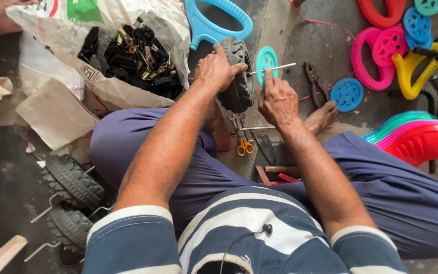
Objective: The person sits on the floor and assembles a toy wheel by inserting a metal axle into a tire and attaching a plastic hub. They repeatedly adjust the components to ensure the wheel is properly fitted.
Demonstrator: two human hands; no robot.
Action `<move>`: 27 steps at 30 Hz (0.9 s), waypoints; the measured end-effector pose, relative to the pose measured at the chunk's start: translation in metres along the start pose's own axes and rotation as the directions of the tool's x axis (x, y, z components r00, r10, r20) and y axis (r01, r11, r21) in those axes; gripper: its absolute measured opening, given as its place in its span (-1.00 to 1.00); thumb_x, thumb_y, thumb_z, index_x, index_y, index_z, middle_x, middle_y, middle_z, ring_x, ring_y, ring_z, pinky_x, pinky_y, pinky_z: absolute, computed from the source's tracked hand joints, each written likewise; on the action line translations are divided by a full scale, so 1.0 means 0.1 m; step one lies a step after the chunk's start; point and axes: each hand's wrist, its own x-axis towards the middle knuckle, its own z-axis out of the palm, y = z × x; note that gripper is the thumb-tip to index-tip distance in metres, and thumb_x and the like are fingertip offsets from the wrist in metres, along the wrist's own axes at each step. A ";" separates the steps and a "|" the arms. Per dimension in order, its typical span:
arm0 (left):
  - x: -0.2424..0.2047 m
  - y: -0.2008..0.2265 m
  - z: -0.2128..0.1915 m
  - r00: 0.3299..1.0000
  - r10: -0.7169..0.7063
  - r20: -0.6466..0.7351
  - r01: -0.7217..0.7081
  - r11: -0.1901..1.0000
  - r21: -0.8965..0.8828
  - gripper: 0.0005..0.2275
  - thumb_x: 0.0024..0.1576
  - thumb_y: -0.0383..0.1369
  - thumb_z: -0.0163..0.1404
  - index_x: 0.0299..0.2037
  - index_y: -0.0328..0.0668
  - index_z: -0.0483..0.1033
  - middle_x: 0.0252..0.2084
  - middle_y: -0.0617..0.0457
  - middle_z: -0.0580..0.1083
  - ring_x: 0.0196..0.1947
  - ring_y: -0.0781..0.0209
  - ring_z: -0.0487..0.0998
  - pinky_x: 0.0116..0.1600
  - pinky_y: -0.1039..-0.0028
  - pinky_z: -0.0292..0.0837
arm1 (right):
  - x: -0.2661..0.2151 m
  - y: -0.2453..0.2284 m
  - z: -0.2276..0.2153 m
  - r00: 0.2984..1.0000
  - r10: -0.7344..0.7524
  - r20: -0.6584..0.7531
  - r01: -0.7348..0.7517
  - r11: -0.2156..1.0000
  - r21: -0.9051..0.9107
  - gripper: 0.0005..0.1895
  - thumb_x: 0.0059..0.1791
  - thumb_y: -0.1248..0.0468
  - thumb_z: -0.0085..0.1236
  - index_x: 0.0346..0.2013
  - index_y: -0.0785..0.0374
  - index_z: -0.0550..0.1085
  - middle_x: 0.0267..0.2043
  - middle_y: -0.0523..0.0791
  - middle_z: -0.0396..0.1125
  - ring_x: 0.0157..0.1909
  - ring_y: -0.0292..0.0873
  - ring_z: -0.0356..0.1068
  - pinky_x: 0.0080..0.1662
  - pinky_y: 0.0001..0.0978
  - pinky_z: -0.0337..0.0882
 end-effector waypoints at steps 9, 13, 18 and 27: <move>-0.04 0.03 -0.02 0.999 0.043 0.012 -0.043 0.999 0.025 -0.06 0.02 0.25 0.12 0.30 -0.51 0.12 -0.02 -0.42 0.52 0.04 -0.38 0.54 0.10 0.02 0.45 | -0.02 0.20 0.21 0.990 -0.010 0.141 0.005 0.999 0.032 -0.34 -0.01 0.34 0.02 0.35 0.59 0.18 -0.09 0.20 0.39 -0.17 0.17 0.43 -0.11 -0.05 0.45; -0.12 0.08 0.00 0.995 0.104 0.001 -0.103 0.993 0.061 -0.09 0.03 0.24 0.12 0.31 -0.47 0.13 -0.03 -0.45 0.52 0.03 -0.42 0.54 0.10 0.00 0.45 | -0.07 0.23 0.50 0.967 -0.046 0.250 0.046 0.999 0.006 -0.23 -0.03 0.36 -0.02 0.45 0.56 0.06 -0.07 0.20 0.41 -0.15 0.18 0.45 -0.06 -0.03 0.45; -0.10 0.02 -0.08 0.995 0.099 0.006 -0.099 0.993 0.067 -0.12 0.04 0.26 0.10 0.31 -0.39 0.15 -0.02 -0.43 0.53 0.03 -0.46 0.54 0.10 -0.04 0.45 | -0.08 0.04 0.61 0.959 0.077 0.272 -0.186 0.896 0.402 -0.17 -0.05 0.37 0.02 0.52 0.32 0.03 0.00 0.22 0.41 0.00 0.23 0.43 0.08 0.04 0.40; -0.09 0.02 -0.13 0.995 0.095 0.018 -0.096 0.994 0.055 -0.15 0.03 0.28 0.07 0.27 -0.34 0.19 -0.06 -0.43 0.54 0.00 -0.46 0.55 0.09 -0.06 0.44 | -0.05 0.11 0.44 0.962 0.247 0.118 -0.247 0.595 0.765 -0.56 0.08 0.25 0.08 0.29 0.10 0.41 0.17 0.09 0.43 0.15 0.00 0.48 0.16 -0.27 0.44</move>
